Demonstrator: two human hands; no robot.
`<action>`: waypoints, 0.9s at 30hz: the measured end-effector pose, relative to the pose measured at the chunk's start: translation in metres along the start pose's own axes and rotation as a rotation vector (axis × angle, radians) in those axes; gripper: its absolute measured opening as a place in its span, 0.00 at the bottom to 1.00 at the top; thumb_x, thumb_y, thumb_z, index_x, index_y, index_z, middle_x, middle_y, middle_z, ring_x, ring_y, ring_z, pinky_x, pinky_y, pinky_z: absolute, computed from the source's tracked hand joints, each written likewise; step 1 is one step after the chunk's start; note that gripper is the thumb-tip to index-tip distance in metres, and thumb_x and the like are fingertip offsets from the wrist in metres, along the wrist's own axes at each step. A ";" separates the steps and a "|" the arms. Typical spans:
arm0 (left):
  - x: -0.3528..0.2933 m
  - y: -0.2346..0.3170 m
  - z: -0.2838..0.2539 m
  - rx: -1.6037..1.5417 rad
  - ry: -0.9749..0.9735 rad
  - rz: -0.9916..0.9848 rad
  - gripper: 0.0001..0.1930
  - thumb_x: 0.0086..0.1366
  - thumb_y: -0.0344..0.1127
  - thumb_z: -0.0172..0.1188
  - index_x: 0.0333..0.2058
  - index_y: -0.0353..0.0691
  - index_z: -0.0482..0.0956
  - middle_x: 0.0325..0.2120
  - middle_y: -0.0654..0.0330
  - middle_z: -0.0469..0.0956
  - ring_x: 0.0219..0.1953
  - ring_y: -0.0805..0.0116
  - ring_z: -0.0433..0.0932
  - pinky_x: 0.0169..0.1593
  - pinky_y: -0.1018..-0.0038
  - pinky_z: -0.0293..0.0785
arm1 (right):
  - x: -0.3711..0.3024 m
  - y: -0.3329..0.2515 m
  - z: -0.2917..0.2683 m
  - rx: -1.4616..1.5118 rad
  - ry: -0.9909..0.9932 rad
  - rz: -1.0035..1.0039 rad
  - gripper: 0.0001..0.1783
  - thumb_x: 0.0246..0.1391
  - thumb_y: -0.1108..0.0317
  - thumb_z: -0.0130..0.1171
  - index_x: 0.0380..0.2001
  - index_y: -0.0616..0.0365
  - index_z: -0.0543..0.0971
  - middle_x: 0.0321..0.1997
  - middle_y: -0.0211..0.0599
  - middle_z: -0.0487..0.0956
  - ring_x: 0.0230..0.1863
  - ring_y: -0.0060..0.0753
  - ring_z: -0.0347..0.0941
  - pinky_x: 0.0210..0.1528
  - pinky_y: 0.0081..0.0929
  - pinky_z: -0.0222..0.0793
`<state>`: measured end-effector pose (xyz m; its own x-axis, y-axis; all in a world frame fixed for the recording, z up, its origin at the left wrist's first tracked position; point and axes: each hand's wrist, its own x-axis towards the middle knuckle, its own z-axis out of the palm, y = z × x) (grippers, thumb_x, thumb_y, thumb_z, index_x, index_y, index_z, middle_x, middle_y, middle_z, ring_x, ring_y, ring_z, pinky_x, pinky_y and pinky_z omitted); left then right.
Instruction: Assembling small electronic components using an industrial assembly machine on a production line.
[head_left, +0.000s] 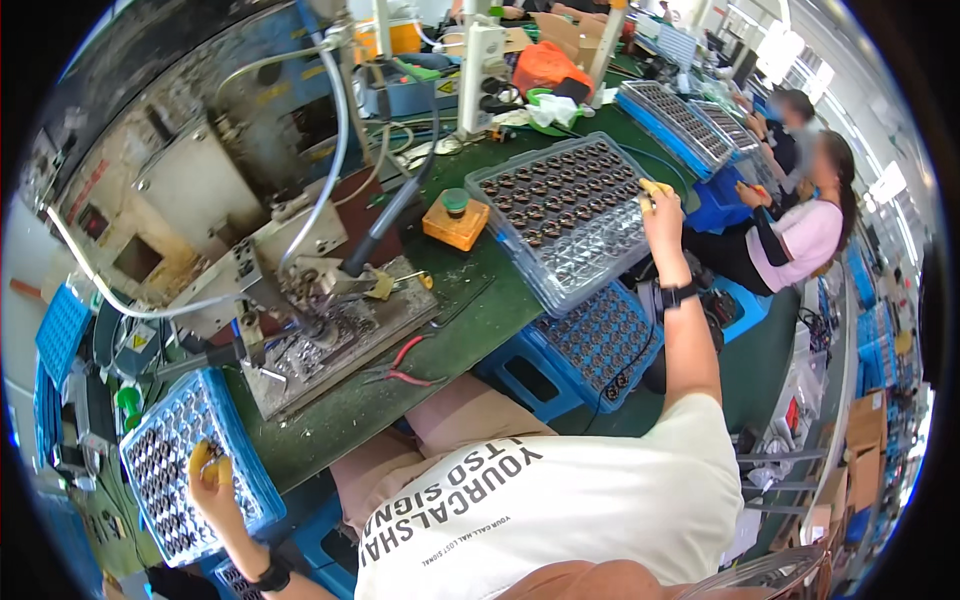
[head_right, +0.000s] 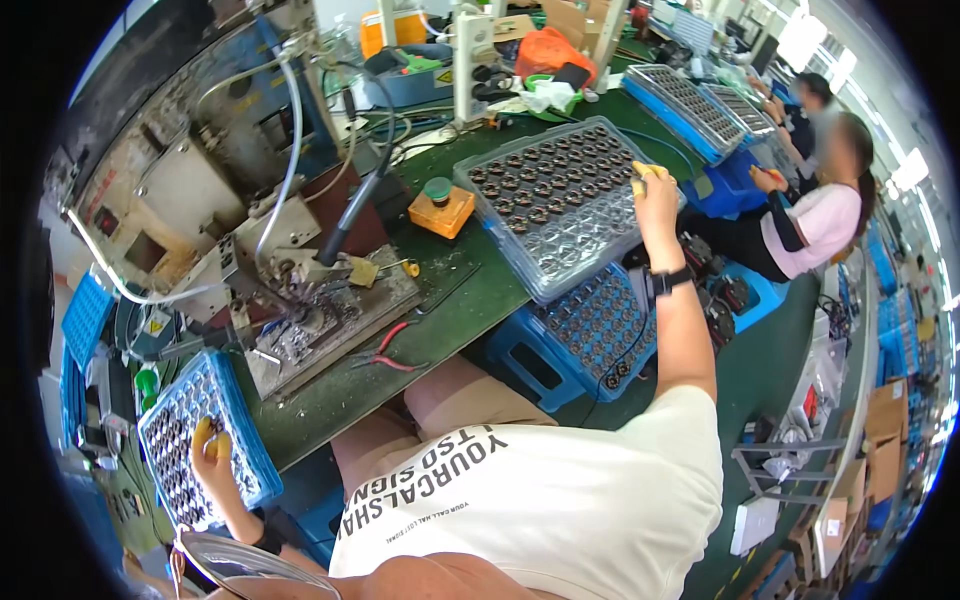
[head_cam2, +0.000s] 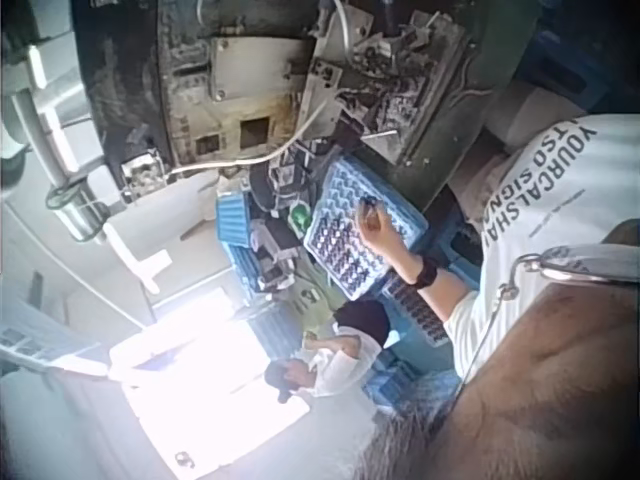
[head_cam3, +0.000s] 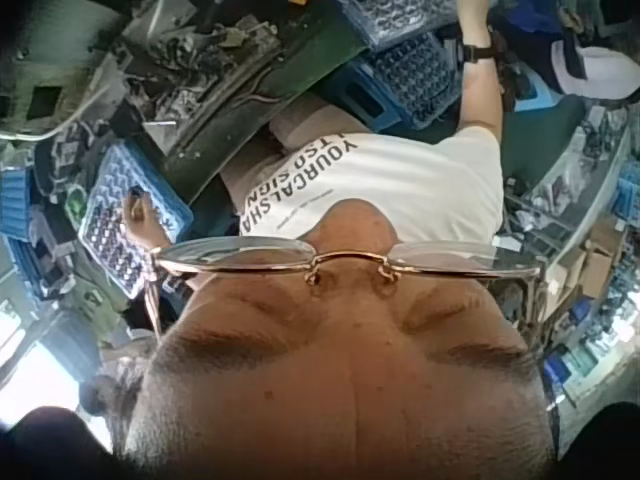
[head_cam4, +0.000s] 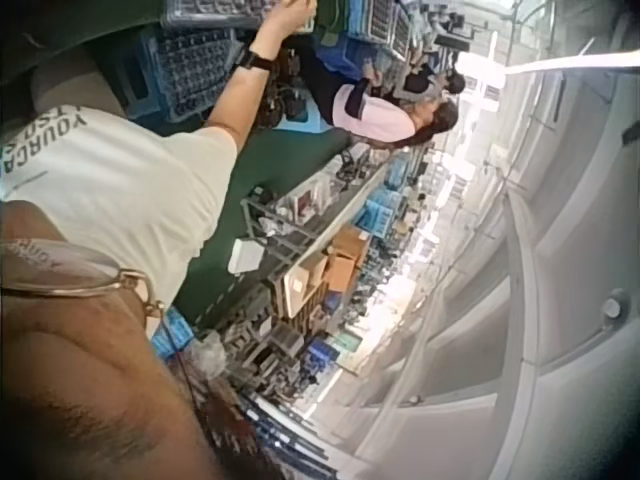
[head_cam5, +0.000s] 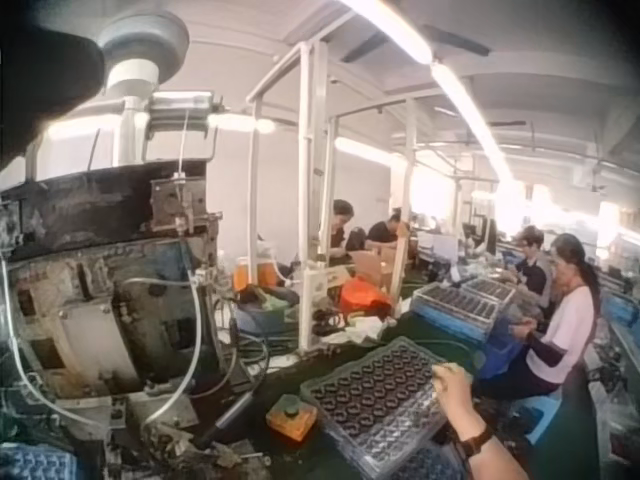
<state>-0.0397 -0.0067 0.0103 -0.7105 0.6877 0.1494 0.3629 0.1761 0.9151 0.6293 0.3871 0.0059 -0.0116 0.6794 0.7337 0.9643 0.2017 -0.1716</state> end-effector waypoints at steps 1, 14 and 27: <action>-0.003 0.000 0.008 0.002 0.010 0.038 0.23 0.58 0.22 0.63 0.54 0.34 0.72 0.32 0.66 0.77 0.30 0.83 0.71 0.33 0.86 0.65 | -0.003 -0.042 -0.012 0.092 0.044 -0.082 0.14 0.52 0.70 0.60 0.44 0.52 0.81 0.43 0.43 0.77 0.47 0.49 0.72 0.49 0.39 0.68; -0.014 -0.012 0.043 -0.182 0.039 0.058 0.20 0.55 0.20 0.67 0.48 0.30 0.74 0.35 0.62 0.77 0.34 0.79 0.75 0.39 0.84 0.72 | -0.139 -0.321 -0.012 0.918 -0.162 -0.331 0.17 0.51 0.72 0.62 0.47 0.51 0.79 0.46 0.36 0.75 0.47 0.44 0.70 0.51 0.38 0.62; -0.015 0.006 0.048 -0.067 0.038 0.135 0.19 0.51 0.21 0.69 0.43 0.32 0.78 0.32 0.62 0.75 0.28 0.78 0.75 0.34 0.82 0.72 | -0.142 -0.335 -0.006 0.695 -0.156 -0.389 0.18 0.52 0.71 0.59 0.48 0.54 0.78 0.50 0.41 0.72 0.53 0.50 0.66 0.57 0.43 0.59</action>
<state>0.0017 0.0180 -0.0047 -0.6810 0.6743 0.2856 0.4161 0.0354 0.9086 0.3093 0.2185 -0.0369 -0.3983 0.5503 0.7338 0.4995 0.8011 -0.3296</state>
